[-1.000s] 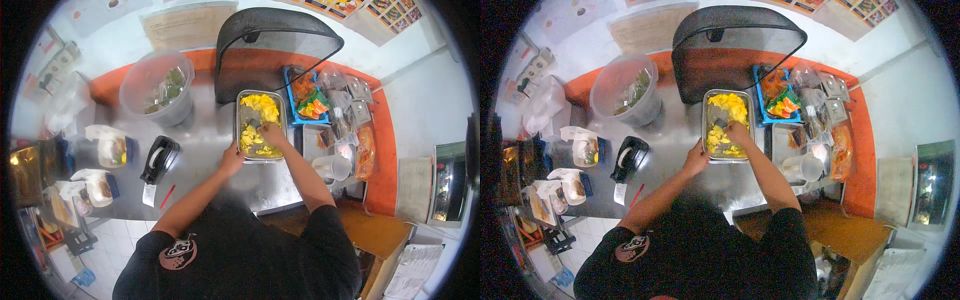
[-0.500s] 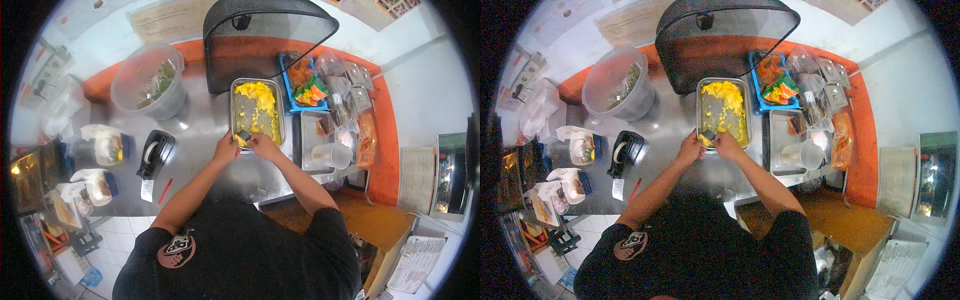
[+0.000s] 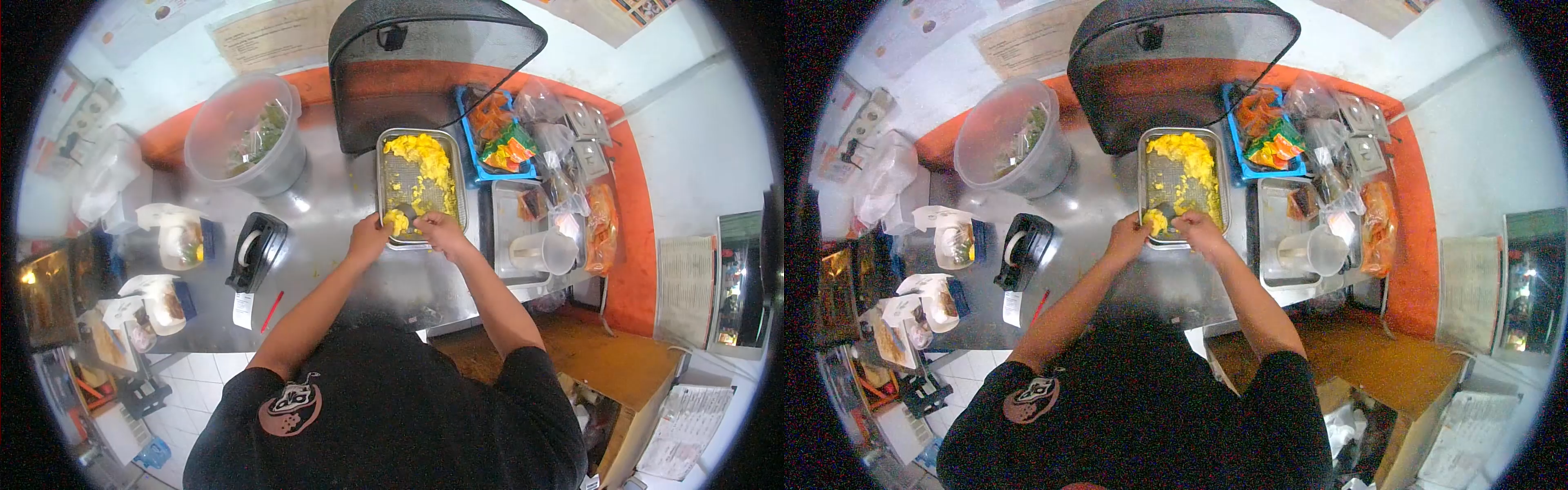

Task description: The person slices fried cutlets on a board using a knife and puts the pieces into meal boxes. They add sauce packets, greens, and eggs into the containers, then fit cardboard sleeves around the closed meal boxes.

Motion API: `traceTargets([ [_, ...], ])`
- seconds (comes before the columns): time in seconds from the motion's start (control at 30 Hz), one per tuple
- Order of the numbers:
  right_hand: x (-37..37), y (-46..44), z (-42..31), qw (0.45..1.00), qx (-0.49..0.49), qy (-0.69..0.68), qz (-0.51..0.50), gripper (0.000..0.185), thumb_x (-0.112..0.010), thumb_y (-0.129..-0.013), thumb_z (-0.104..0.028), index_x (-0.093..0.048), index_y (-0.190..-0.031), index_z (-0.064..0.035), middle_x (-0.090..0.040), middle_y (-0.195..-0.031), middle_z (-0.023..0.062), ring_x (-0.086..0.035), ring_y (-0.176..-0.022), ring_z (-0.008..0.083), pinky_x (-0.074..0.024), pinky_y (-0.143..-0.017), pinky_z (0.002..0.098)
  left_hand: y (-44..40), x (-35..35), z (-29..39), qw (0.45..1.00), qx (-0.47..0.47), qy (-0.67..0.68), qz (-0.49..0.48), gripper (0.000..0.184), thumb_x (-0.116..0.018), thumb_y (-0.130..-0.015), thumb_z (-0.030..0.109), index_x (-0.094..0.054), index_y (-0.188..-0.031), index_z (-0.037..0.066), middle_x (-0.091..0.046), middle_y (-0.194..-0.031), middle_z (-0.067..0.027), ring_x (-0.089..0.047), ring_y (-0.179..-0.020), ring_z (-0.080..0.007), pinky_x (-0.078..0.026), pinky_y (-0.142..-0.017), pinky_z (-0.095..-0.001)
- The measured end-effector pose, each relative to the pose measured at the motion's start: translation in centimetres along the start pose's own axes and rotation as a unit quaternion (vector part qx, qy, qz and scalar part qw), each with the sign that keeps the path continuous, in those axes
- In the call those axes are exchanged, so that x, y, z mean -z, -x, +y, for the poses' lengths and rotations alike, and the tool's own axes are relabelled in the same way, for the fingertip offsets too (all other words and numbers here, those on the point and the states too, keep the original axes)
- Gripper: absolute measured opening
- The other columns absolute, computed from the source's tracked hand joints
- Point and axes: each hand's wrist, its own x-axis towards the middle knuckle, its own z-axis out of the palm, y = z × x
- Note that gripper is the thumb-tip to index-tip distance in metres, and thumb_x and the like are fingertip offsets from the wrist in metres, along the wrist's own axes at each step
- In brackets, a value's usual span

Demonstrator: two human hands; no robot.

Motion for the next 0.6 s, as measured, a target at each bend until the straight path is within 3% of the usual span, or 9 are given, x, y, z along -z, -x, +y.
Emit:
traceTargets([
  [0.1,-0.1,-1.0,1.8,0.998,0.034,0.041,-0.032,0.023,-0.068,-0.089,-0.029,-0.062,-0.079,-0.01,-0.049,-0.06,-0.003,-0.043,-0.047,0.0089,-0.0296,-0.039,0.025,-0.3,-0.1,-0.1,0.998,-0.029,-0.052,0.01,0.035,-0.068,-0.087,0.026,-0.066,-0.113,0.002,-0.07,-0.074,-0.0108,-0.065,-0.063,-0.0184,-0.052,-0.061,-0.0346],
  [0.2,0.1,-0.9,1.8,0.997,-0.018,-0.048,-0.056,0.019,-0.068,-0.09,-0.028,-0.062,-0.085,-0.0103,-0.048,-0.06,-0.0034,-0.042,-0.045,0.0083,-0.0291,-0.039,0.0239,-0.9,-0.1,-1.1,0.997,-0.023,-0.07,0.018,0.045,-0.07,-0.086,0.031,-0.063,-0.121,0.003,-0.068,-0.076,-0.0102,-0.064,-0.065,-0.0186,-0.051,-0.063,-0.0336],
  [0.3,0.8,-0.8,1.4,0.983,-0.081,-0.16,-0.045,0.017,-0.067,-0.091,-0.027,-0.06,-0.091,-0.0109,-0.045,-0.059,-0.0043,-0.037,-0.044,0.0069,-0.0276,-0.038,0.023,-0.3,0.1,0.1,0.995,0.025,-0.047,0.086,0.054,-0.07,-0.087,0.033,-0.056,-0.132,0.005,-0.065,-0.082,-0.0095,-0.063,-0.069,-0.0177,-0.05,-0.066,-0.0321],
  [0.5,2.4,0.1,1.1,0.96,-0.045,-0.275,-0.02,0.019,-0.065,-0.093,-0.024,-0.052,-0.084,-0.0131,-0.045,-0.06,-0.0036,-0.033,-0.043,0.0054,-0.0235,-0.037,0.0211,2.3,3.5,3.0,0.994,0.017,0.043,0.095,0.057,-0.068,-0.089,0.032,-0.051,-0.139,0.009,-0.061,-0.091,-0.0075,-0.06,-0.074,-0.016,-0.049,-0.07,-0.0319],
  [0.6,3.1,0.1,1.3,0.947,-0.015,-0.32,-0.024,0.019,-0.064,-0.093,-0.024,-0.051,-0.085,-0.0133,-0.048,-0.06,-0.0027,-0.034,-0.042,0.0049,-0.023,-0.036,0.0204,5.5,5.0,2.4,0.998,-0.003,0.057,0.03,0.054,-0.068,-0.088,0.029,-0.055,-0.135,0.007,-0.061,-0.081,-0.0034,-0.055,-0.069,-0.0122,-0.047,-0.065,-0.0278],
])
